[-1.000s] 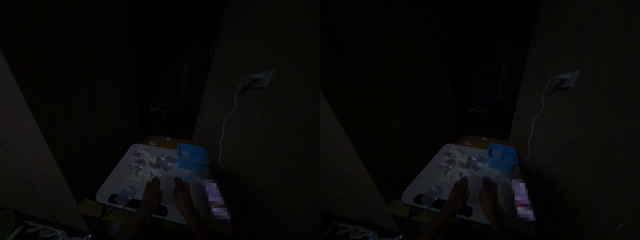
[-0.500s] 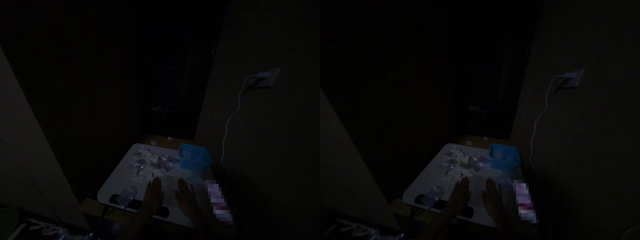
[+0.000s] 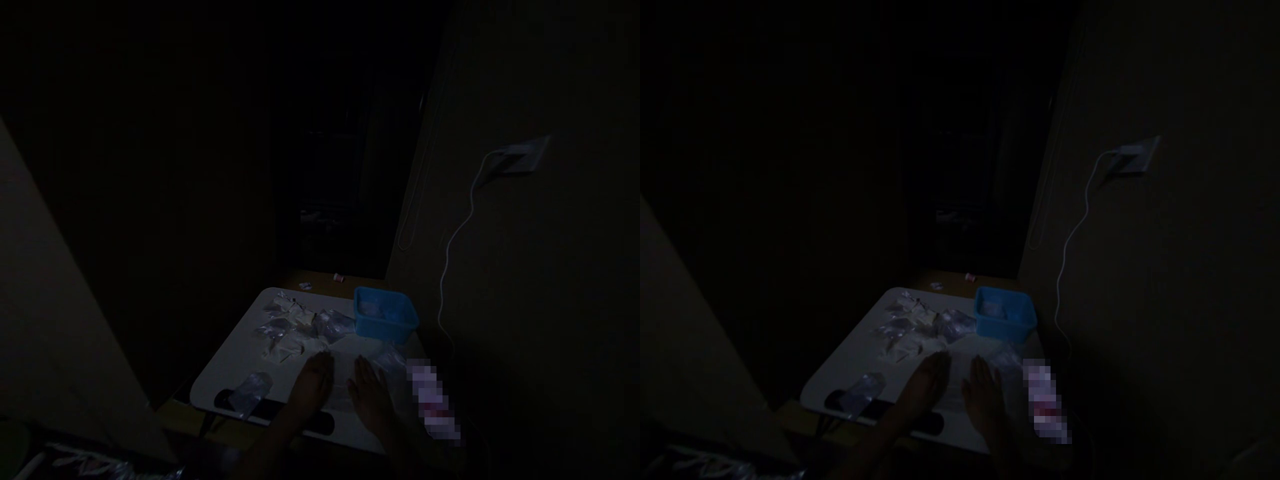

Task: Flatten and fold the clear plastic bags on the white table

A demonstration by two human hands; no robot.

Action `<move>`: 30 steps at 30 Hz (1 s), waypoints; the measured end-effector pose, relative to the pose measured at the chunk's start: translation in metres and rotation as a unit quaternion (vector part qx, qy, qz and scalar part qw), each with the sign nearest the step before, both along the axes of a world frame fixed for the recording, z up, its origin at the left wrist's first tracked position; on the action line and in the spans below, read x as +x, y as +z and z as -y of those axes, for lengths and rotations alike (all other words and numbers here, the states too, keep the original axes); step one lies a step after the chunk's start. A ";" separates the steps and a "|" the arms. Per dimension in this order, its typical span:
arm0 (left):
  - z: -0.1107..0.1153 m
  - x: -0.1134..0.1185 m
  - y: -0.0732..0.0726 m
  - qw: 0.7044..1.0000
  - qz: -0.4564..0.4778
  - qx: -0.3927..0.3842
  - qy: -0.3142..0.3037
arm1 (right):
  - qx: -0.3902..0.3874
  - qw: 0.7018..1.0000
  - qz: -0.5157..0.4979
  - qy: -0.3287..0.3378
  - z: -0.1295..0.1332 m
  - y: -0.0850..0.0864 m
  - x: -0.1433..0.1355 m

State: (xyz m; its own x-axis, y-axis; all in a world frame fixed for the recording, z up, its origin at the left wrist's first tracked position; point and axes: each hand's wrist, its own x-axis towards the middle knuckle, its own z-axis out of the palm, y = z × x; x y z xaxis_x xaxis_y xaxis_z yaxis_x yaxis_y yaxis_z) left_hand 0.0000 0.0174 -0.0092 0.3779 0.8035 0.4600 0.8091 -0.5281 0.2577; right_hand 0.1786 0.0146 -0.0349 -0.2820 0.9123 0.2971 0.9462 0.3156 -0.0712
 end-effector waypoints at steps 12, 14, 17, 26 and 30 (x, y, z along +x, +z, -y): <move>-0.009 0.006 -0.016 0.990 -0.138 0.000 0.014 | 0.004 1.000 -0.007 0.004 0.001 0.002 -0.001; -0.010 -0.003 -0.016 0.988 -0.147 0.012 0.040 | 0.005 1.000 -0.010 0.004 0.002 0.002 -0.001; -0.011 -0.012 -0.017 0.984 -0.164 0.028 0.063 | 0.008 1.000 -0.016 0.000 0.002 0.001 -0.001; -0.010 -0.009 -0.017 0.981 -0.175 0.038 0.073 | -0.037 0.998 -0.041 -0.031 -0.016 0.017 -0.001; -0.012 -0.009 -0.019 0.980 -0.181 0.015 0.085 | -0.035 0.998 -0.040 0.029 -0.011 0.028 -0.034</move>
State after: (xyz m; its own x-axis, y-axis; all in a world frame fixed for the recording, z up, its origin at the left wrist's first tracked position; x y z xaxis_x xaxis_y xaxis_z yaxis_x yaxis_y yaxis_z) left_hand -0.0088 0.0292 -0.0279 0.3830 0.8572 0.3443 0.9213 -0.3815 -0.0752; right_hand 0.1442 0.0252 -0.0072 -0.3124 0.9145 0.2570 0.9169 0.3610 -0.1703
